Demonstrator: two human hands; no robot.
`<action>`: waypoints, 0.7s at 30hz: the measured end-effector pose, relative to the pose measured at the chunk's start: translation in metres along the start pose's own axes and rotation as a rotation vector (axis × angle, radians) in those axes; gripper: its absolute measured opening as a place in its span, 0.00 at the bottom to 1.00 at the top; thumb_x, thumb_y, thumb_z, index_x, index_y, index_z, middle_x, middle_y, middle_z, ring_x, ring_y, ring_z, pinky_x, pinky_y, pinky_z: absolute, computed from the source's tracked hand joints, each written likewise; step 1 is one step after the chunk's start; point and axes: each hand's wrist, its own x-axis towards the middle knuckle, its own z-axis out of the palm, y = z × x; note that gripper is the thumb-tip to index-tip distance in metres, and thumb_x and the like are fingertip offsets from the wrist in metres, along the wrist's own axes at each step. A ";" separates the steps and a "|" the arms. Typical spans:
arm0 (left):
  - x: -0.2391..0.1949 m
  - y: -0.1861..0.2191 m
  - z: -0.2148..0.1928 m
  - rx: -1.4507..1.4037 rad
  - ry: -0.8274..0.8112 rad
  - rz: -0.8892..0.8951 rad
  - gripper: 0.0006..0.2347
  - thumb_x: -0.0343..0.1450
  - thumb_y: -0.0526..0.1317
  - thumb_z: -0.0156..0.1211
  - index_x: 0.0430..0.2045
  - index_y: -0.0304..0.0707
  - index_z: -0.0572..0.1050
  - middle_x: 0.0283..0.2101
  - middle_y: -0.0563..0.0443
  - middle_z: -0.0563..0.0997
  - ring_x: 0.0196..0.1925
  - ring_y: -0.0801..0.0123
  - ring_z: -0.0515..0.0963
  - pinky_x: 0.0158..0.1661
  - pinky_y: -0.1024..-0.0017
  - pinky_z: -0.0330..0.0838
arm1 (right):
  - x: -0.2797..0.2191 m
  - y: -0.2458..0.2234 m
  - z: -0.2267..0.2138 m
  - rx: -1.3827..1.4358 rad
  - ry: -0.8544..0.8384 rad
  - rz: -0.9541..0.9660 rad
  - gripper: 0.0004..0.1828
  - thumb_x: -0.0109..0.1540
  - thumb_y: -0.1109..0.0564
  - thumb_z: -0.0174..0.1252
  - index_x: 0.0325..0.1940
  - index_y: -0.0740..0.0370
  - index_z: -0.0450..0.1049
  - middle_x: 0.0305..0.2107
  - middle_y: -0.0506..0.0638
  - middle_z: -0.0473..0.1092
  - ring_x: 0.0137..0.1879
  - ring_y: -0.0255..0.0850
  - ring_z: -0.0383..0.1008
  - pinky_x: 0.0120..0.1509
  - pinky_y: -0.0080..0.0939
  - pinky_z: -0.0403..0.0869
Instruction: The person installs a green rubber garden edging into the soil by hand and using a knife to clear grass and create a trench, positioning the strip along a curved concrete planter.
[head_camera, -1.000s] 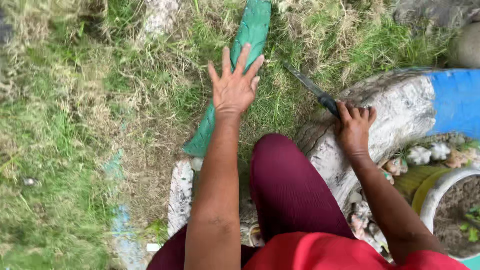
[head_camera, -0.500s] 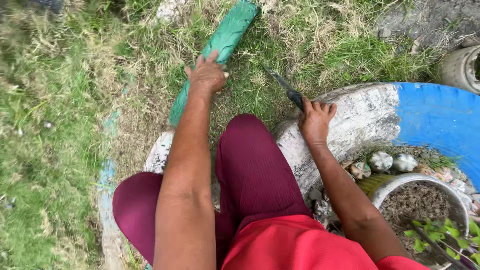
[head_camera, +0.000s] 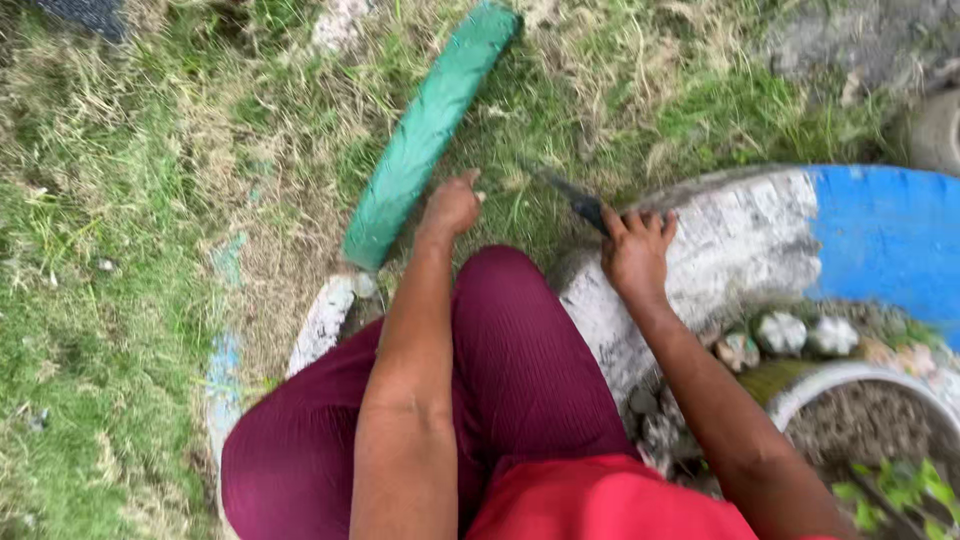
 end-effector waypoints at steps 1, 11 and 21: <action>0.007 0.004 -0.002 0.059 0.096 0.095 0.23 0.74 0.40 0.56 0.67 0.48 0.66 0.65 0.39 0.72 0.67 0.46 0.70 0.67 0.57 0.62 | 0.002 -0.003 -0.004 -0.038 -0.004 0.001 0.29 0.59 0.56 0.61 0.67 0.51 0.73 0.48 0.56 0.72 0.61 0.60 0.65 0.75 0.73 0.50; 0.153 0.031 0.004 -0.011 0.070 0.137 0.31 0.71 0.37 0.52 0.72 0.53 0.51 0.79 0.48 0.45 0.77 0.44 0.47 0.73 0.53 0.40 | 0.012 -0.011 -0.008 -0.095 -0.087 0.057 0.29 0.60 0.52 0.61 0.67 0.52 0.71 0.45 0.55 0.72 0.59 0.55 0.66 0.77 0.73 0.51; 0.122 -0.056 0.092 0.263 -0.348 -0.099 0.28 0.76 0.48 0.39 0.71 0.38 0.46 0.74 0.37 0.40 0.77 0.47 0.36 0.73 0.53 0.28 | 0.011 -0.001 0.005 -0.157 -0.198 0.090 0.25 0.67 0.49 0.58 0.69 0.49 0.70 0.41 0.54 0.72 0.56 0.54 0.68 0.78 0.75 0.49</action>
